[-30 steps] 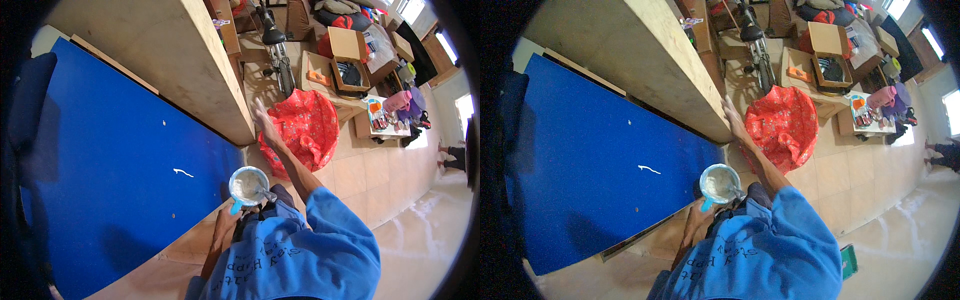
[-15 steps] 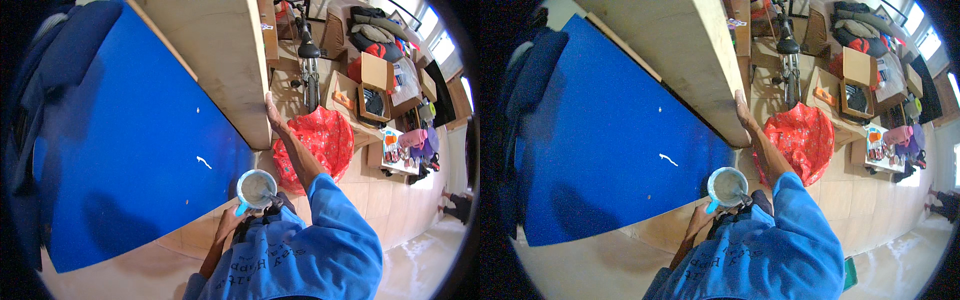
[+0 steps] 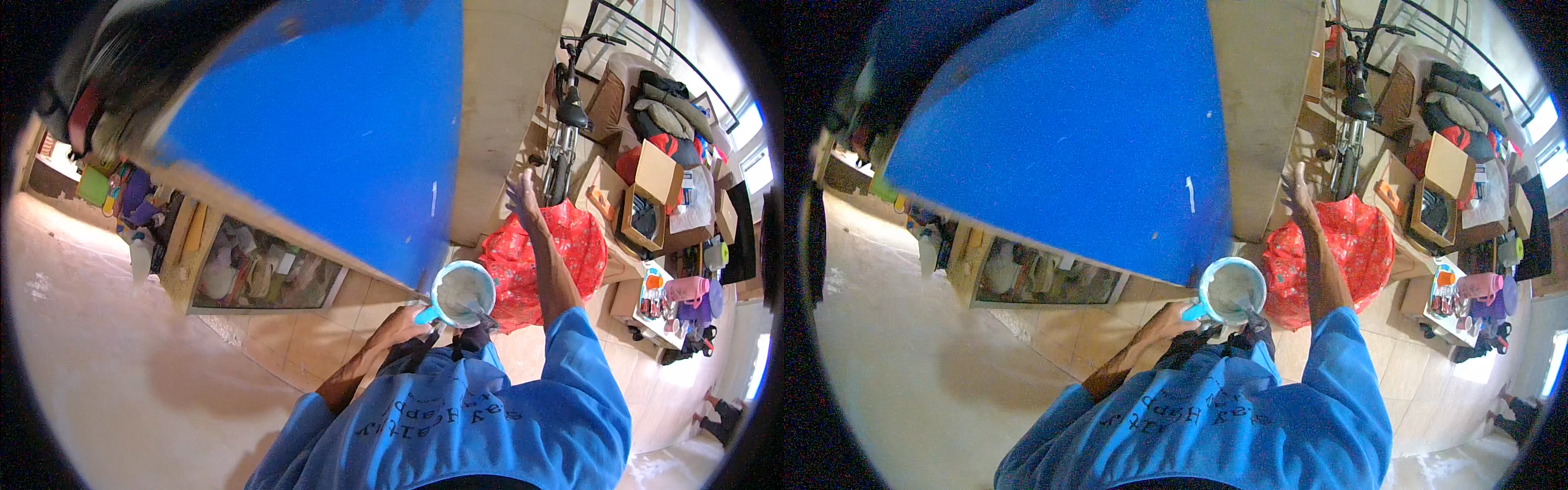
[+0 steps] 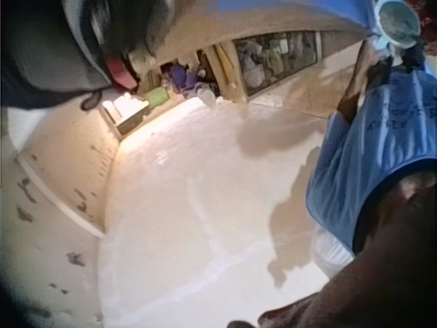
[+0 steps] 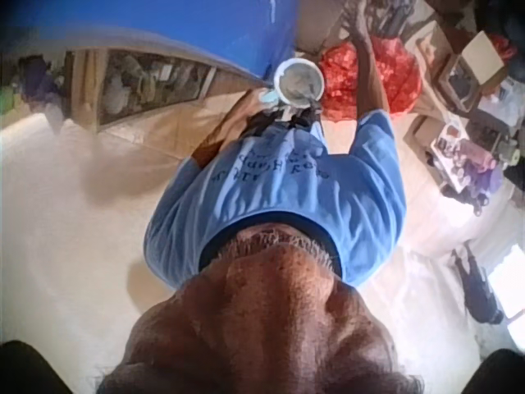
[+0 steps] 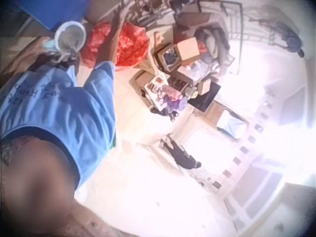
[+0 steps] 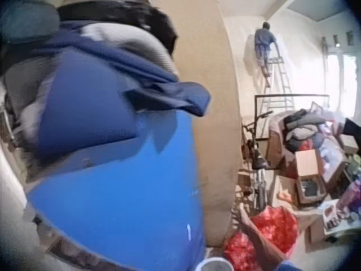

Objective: The person mixes putty in a small bucket using a scraper and then applies the putty to a damaged section of an indoor wall using a larger scraper.

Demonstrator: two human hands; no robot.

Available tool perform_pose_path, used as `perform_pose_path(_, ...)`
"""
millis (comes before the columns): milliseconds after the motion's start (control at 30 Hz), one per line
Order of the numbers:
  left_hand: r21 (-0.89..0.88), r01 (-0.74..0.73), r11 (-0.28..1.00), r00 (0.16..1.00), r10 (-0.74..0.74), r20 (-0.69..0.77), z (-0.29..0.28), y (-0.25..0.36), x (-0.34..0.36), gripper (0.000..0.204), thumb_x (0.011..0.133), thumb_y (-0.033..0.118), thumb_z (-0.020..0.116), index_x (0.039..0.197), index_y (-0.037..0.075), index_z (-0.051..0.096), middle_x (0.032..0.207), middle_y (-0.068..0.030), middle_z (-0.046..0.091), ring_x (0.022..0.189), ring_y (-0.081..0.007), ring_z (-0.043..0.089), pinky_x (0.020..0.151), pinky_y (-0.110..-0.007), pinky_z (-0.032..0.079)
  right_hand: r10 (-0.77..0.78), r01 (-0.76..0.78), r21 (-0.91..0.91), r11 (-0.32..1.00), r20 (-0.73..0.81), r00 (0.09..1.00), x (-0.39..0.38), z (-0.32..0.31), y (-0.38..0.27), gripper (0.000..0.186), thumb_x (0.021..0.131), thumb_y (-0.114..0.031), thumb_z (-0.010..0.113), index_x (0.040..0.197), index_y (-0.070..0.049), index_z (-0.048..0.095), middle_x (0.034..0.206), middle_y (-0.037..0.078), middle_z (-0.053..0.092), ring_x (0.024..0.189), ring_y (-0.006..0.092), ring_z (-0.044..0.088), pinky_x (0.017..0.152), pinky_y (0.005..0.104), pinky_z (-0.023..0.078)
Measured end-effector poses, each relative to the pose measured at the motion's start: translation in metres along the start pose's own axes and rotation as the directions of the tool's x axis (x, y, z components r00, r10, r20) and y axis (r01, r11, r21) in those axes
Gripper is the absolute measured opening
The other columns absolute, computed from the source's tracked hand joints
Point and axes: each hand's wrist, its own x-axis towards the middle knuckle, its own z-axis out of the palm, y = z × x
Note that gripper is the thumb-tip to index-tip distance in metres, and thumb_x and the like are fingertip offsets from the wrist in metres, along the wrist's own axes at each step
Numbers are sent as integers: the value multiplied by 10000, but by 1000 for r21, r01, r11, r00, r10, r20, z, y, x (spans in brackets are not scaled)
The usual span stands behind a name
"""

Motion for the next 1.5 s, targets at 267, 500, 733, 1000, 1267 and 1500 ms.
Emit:
perform_pose_path(267, 173, -90, 981, 986, 63, 154, -47, 3, -57, 338, 743, 205, 663, 1014, 6, 633, 850, -155, 676, 793, -245, 651, 757, -368, 512, 27, 0, 91, 996, -291, 956, -83, 9, 47, 988, 858, -820, 268, 1546, -124, 137, 1411, 180, 492, 1222, 324, 527, 967, 553, 393)
perform_pose_path(500, 253, 63, 966, 971, -118, 207, -92, -17, -137, 326, 751, 222, 714, 1007, 29, 655, 900, -147, 701, 837, -246, 676, 779, -373, 515, 23, 52, 196, 979, -362, 932, -171, 28, 104, 1021, 864, -812, 271, 1550, -108, -5, 1434, 217, 458, 1270, 359, 497, 1020, 573, 348)
perform_pose_path(733, 153, 120, 981, 987, -135, 89, -125, -36, -207, 313, 753, 240, 708, 986, 36, 660, 940, -151, 710, 889, -257, 688, 795, -380, 518, 135, -18, 247, 969, -463, 876, -236, 20, 181, 1091, 833, -840, 289, 1540, -72, -25, 1466, 245, 401, 1303, 400, 453, 1026, 605, 334)
perform_pose_path(1000, 219, 42, 975, 994, -19, -105, -170, -69, -246, 331, 766, 263, 675, 956, -4, 629, 873, -173, 683, 832, -254, 675, 751, -390, 508, 298, -287, 80, 955, -269, 916, -266, 0, 256, 1184, 747, -912, 306, 1538, -87, -3, 1478, 242, 375, 1285, 440, 442, 975, 617, 381)
perform_pose_path(1267, 260, 24, 965, 904, 90, -418, -214, -170, -332, 326, 775, 290, 692, 936, 13, 633, 868, -195, 660, 808, -302, 650, 745, -410, 493, 626, -652, 84, 754, -393, 673, -291, 69, 324, 804, 877, -747, 377, 1412, -148, 386, 1314, 154, 530, 1053, 353, 562, 866, 580, 446)
perform_pose_path(1500, -99, 399, 911, 808, -401, -432, -233, -215, -423, 308, 772, 283, 696, 942, 29, 654, 790, -114, 668, 711, -231, 620, 689, -373, 503, 652, -703, -224, 675, -265, 711, -274, 192, 353, 750, 887, -713, 392, 1372, -141, 409, 1259, 143, 538, 1005, 337, 564, 824, 555, 447)
